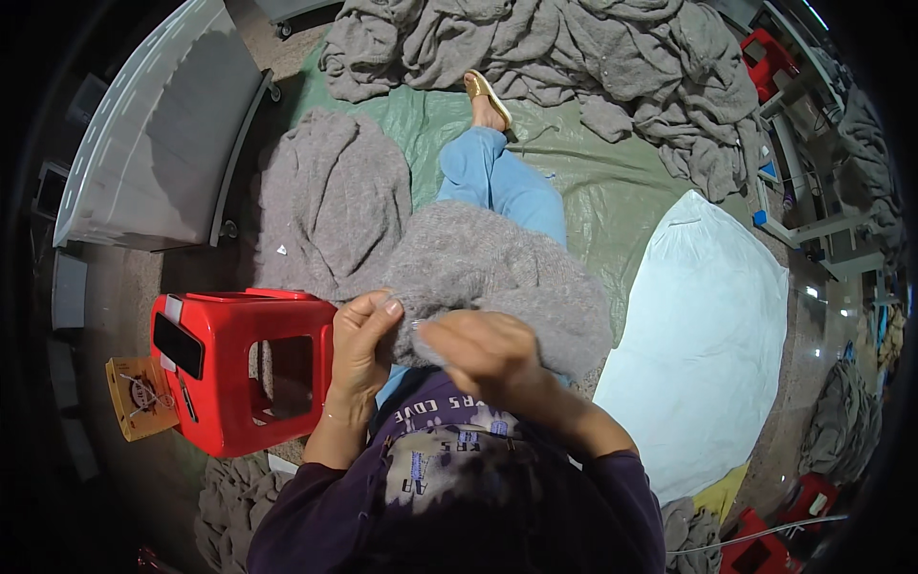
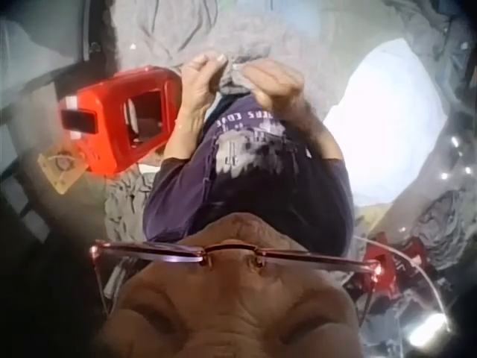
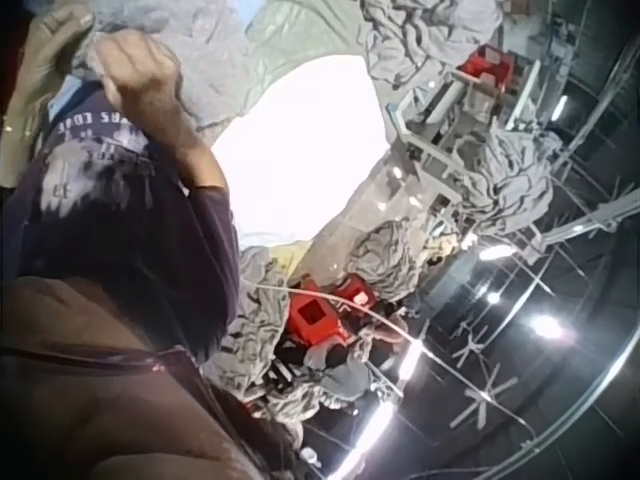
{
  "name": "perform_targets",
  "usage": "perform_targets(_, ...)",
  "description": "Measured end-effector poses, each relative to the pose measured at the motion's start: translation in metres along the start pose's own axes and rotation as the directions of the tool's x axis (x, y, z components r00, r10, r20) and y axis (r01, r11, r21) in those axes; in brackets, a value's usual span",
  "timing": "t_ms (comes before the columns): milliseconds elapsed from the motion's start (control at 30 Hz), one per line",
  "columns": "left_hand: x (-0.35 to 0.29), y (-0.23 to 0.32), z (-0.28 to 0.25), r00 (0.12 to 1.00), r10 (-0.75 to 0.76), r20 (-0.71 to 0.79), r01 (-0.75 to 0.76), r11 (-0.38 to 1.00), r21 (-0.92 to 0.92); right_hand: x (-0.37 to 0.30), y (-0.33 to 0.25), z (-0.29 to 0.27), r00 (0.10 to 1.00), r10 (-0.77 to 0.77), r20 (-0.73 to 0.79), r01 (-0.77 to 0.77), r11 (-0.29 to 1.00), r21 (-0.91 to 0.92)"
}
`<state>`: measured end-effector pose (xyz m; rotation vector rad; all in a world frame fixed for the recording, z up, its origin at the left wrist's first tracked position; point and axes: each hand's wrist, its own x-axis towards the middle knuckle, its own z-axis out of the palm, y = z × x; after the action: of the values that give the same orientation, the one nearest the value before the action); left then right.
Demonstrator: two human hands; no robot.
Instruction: Inspecting a grey fluffy garment for defects and removing loose threads.
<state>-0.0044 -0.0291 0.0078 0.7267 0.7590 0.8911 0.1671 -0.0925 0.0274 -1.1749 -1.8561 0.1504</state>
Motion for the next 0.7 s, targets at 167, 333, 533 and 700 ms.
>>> perform_targets(167, 0.000, -0.005, -0.004, 0.999, 0.038, -0.002, -0.038, 0.999, 0.004, -0.002, 0.006, 0.018, 0.990, -0.129, -0.052, 0.121, 0.983, -0.141)
perform_targets(333, 0.003, -0.005, -0.005, 1.000, -0.009, 0.022, 0.010, 0.999, -0.033, 0.001, 0.005, 0.016, 0.990, -0.117, -0.080, 0.104, 0.982, -0.156)
perform_targets(533, 0.004, -0.010, -0.007, 0.999, 0.038, 0.020, -0.037, 0.998, -0.055, 0.001, 0.010, 0.022, 0.992, -0.115, -0.059, 0.105, 0.984, -0.145)
perform_targets(700, 0.003, -0.013, -0.012, 0.985, 0.172, -0.006, -0.169, 0.975, 0.146, 0.003, 0.015, 0.027, 0.999, 0.002, -0.047, 0.001, 0.997, 0.072)
